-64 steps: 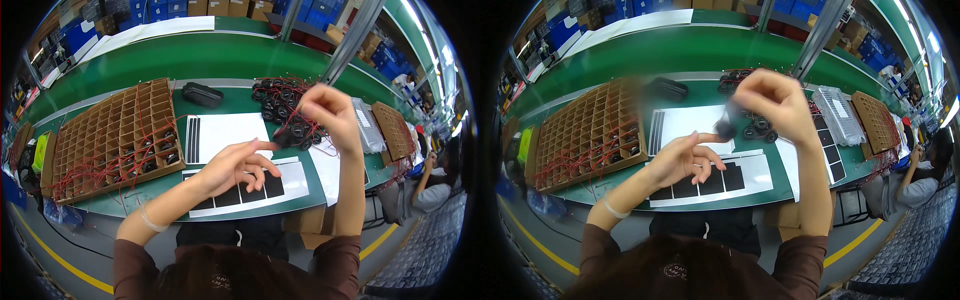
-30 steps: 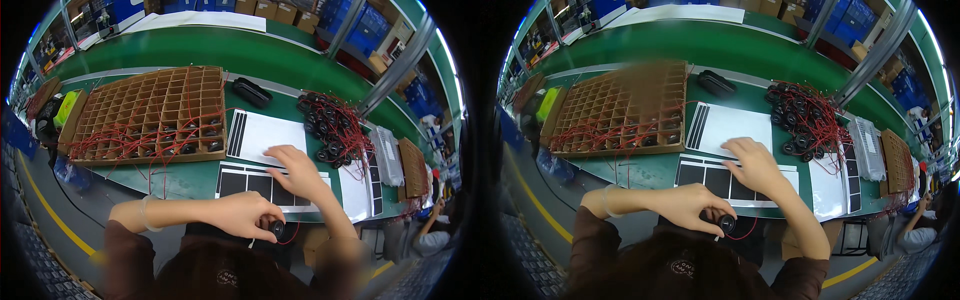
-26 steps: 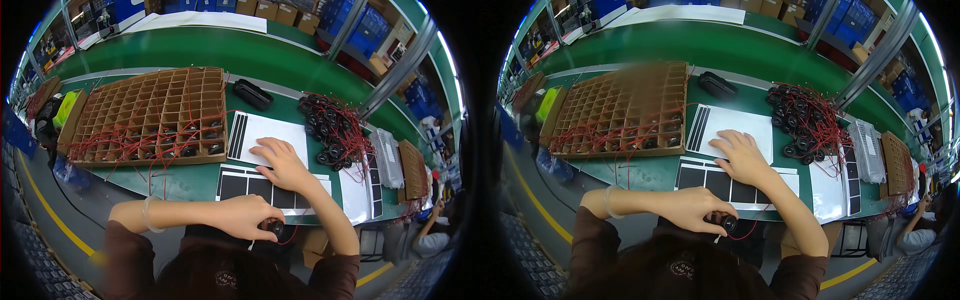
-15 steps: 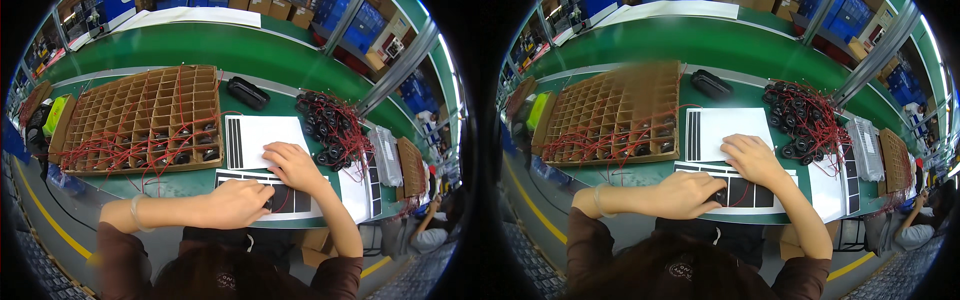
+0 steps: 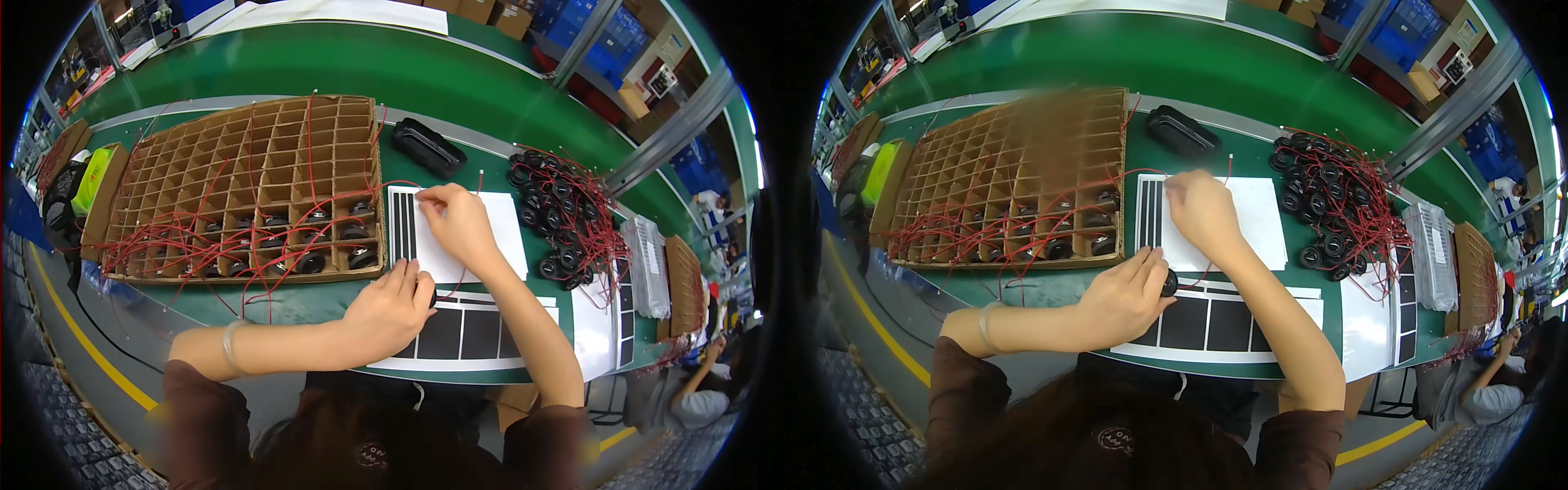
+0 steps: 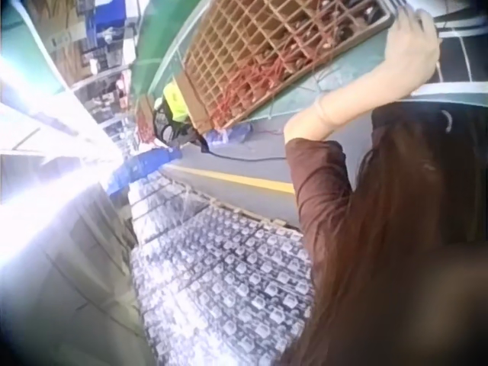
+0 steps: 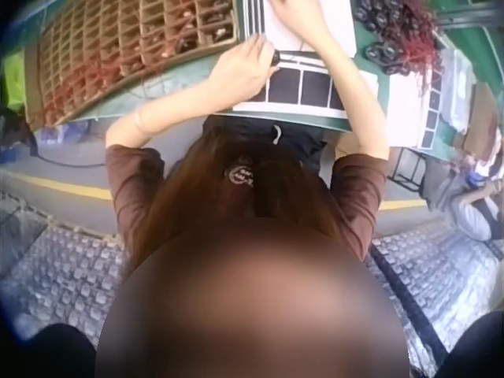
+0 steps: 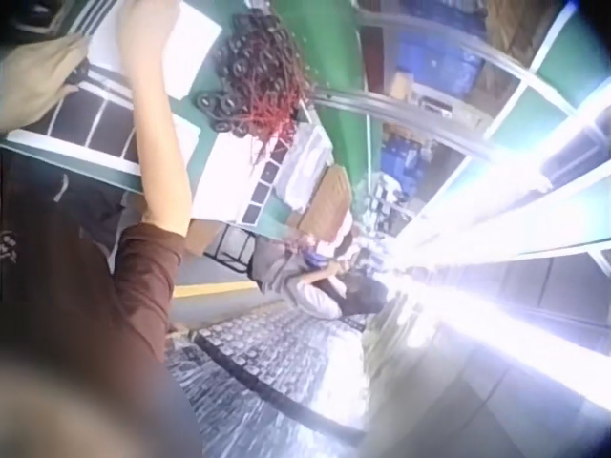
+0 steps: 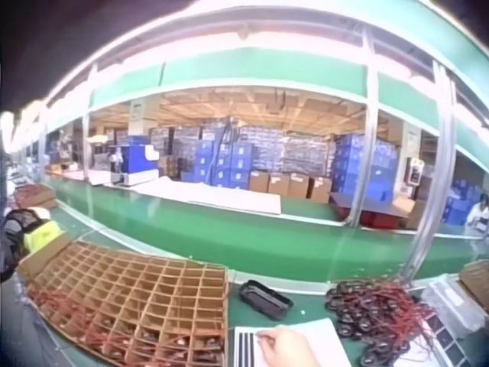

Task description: Assembling and organizing small electronic speakers on an assembly line workstation.

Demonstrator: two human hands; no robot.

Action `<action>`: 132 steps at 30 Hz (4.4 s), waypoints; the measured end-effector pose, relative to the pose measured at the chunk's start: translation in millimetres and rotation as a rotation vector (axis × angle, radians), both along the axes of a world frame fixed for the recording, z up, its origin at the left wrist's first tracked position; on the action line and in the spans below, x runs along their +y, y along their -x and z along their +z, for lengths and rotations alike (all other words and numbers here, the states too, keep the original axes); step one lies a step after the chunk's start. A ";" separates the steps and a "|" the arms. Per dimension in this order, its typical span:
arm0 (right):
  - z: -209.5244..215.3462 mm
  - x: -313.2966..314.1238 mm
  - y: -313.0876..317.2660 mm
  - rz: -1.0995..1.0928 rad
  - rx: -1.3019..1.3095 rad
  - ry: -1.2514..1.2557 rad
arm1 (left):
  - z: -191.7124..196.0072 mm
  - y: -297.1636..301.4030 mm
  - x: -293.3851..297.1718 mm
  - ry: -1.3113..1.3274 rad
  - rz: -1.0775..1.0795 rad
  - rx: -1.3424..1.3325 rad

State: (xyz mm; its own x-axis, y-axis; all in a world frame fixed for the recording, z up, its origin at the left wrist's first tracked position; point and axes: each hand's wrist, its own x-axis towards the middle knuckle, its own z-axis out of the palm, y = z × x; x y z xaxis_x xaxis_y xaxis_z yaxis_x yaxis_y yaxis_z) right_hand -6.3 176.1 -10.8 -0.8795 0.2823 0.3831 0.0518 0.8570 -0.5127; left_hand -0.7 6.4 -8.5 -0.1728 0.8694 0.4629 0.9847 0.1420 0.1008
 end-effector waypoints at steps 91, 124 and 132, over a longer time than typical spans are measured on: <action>111.6 0.9 -179.6 0.158 0.268 0.770 | 112.6 -29.7 26.6 0.099 -0.762 -1.050; 156.8 -17.1 -133.5 0.236 0.269 0.318 | 128.1 4.9 28.2 -0.057 -0.599 -1.793; 138.7 -21.9 -116.3 0.117 0.351 0.421 | 121.8 6.5 27.5 -0.106 -0.493 -1.787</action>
State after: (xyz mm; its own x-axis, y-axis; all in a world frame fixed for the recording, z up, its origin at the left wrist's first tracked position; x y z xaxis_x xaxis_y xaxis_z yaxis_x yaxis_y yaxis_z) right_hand 110.0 154.2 127.9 -0.7543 0.3822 0.5338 -0.2669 0.5644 -0.7812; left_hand -7.2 33.9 113.3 -0.2284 0.9696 0.0873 -0.3425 -0.1640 0.9251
